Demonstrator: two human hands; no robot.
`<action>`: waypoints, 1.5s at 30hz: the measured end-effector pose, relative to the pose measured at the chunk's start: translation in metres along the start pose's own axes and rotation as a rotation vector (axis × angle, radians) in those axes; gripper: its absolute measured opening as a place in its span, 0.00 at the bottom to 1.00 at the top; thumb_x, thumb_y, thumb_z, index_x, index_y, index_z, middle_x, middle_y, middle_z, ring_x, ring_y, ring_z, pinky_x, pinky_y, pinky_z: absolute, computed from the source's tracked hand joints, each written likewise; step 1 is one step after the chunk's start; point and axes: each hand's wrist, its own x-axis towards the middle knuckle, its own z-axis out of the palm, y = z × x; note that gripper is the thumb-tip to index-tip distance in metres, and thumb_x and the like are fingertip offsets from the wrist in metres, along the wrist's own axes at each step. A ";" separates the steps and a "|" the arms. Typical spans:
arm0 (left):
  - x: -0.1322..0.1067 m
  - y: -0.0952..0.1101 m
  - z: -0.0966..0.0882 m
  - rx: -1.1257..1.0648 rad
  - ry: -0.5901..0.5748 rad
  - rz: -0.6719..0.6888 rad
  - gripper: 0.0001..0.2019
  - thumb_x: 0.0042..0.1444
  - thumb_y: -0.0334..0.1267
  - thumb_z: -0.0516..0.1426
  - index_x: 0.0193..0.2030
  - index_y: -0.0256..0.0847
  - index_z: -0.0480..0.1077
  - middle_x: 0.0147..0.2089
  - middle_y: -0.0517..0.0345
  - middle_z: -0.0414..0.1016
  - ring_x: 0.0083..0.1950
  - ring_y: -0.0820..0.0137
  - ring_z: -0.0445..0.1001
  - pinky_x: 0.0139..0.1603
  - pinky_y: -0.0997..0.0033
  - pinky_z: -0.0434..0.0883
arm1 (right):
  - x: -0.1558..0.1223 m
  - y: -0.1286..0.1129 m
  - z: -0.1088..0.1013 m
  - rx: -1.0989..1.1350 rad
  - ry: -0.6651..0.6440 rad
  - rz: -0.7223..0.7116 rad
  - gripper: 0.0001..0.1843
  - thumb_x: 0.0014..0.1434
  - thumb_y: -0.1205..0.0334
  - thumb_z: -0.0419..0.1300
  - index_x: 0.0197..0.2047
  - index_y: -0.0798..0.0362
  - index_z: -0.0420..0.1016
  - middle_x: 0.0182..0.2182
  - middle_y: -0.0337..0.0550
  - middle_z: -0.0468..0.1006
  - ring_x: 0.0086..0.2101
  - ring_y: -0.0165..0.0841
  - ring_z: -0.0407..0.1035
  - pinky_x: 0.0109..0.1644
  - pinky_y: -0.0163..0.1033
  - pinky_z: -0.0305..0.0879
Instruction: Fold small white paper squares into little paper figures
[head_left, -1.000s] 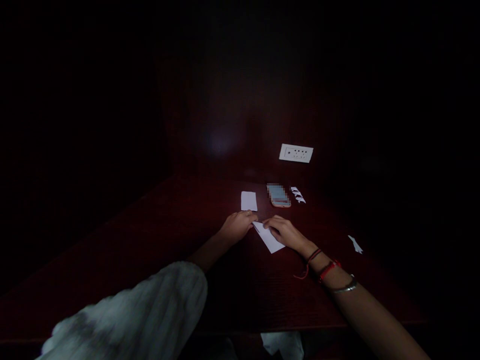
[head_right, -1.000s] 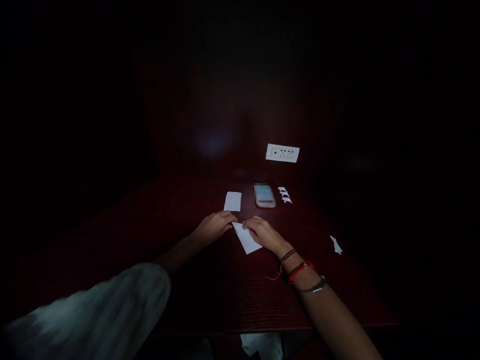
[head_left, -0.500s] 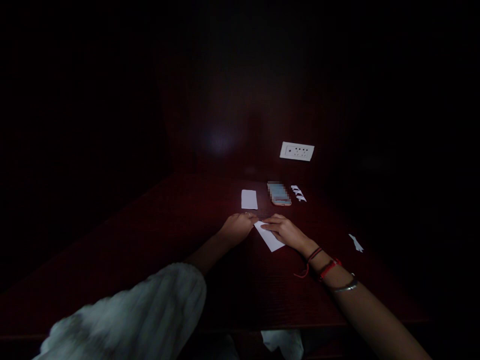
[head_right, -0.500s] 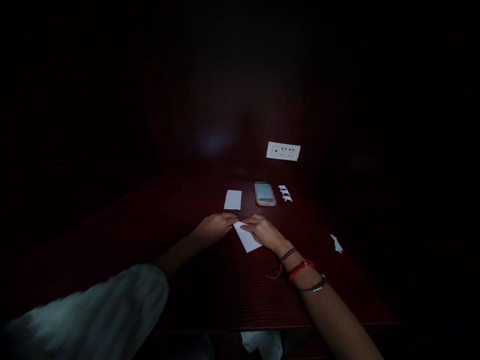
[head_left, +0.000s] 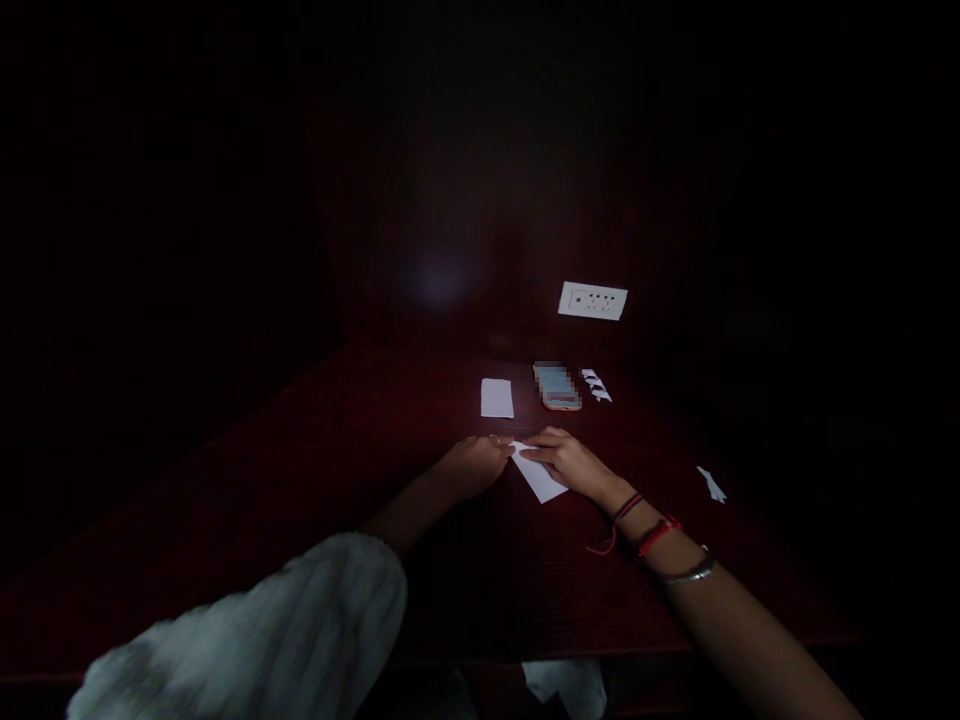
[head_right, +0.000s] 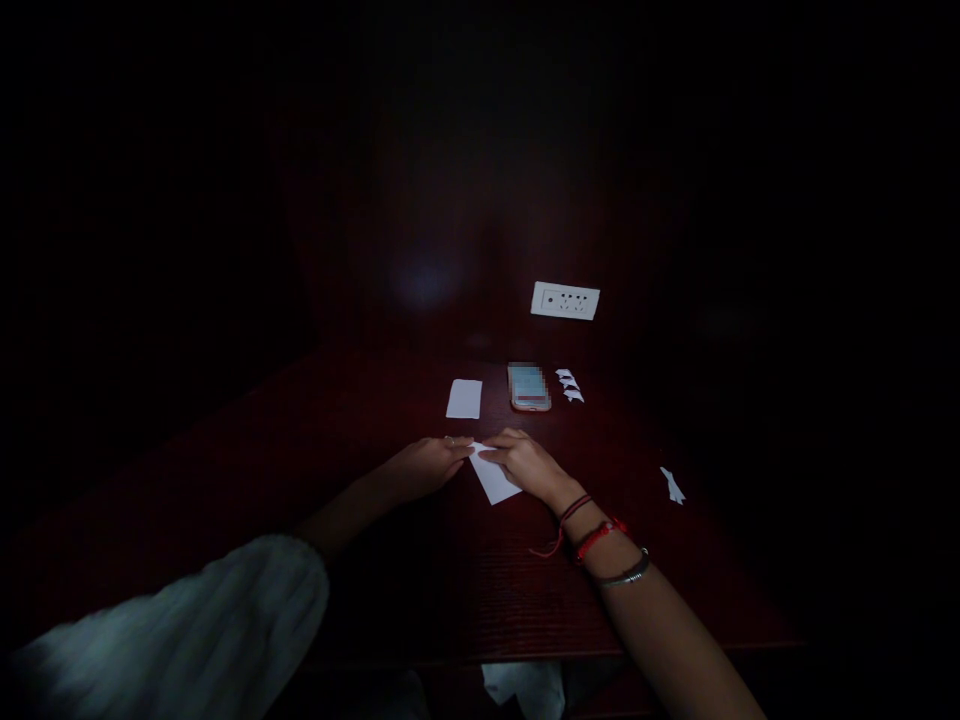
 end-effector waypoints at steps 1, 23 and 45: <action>0.000 0.000 0.000 0.014 0.003 -0.003 0.16 0.55 0.35 0.42 0.49 0.39 0.59 0.53 0.52 0.59 0.51 0.68 0.60 0.48 0.69 0.59 | 0.000 0.000 0.000 -0.005 -0.003 -0.003 0.16 0.53 0.70 0.48 0.43 0.50 0.67 0.41 0.42 0.69 0.39 0.31 0.59 0.43 0.39 0.57; -0.001 0.002 -0.002 0.077 -0.041 -0.110 0.16 0.52 0.32 0.43 0.48 0.43 0.59 0.52 0.55 0.60 0.51 0.64 0.59 0.46 0.62 0.60 | 0.001 -0.004 -0.006 -0.060 -0.068 0.006 0.16 0.54 0.69 0.47 0.44 0.50 0.66 0.44 0.41 0.67 0.42 0.32 0.57 0.45 0.40 0.54; -0.003 0.002 -0.016 0.012 -0.119 -0.148 0.21 0.49 0.31 0.43 0.50 0.53 0.56 0.53 0.64 0.58 0.50 0.64 0.58 0.42 0.60 0.61 | 0.008 -0.011 -0.016 0.072 -0.183 0.071 0.23 0.43 0.80 0.49 0.43 0.54 0.62 0.38 0.43 0.65 0.43 0.31 0.55 0.44 0.36 0.53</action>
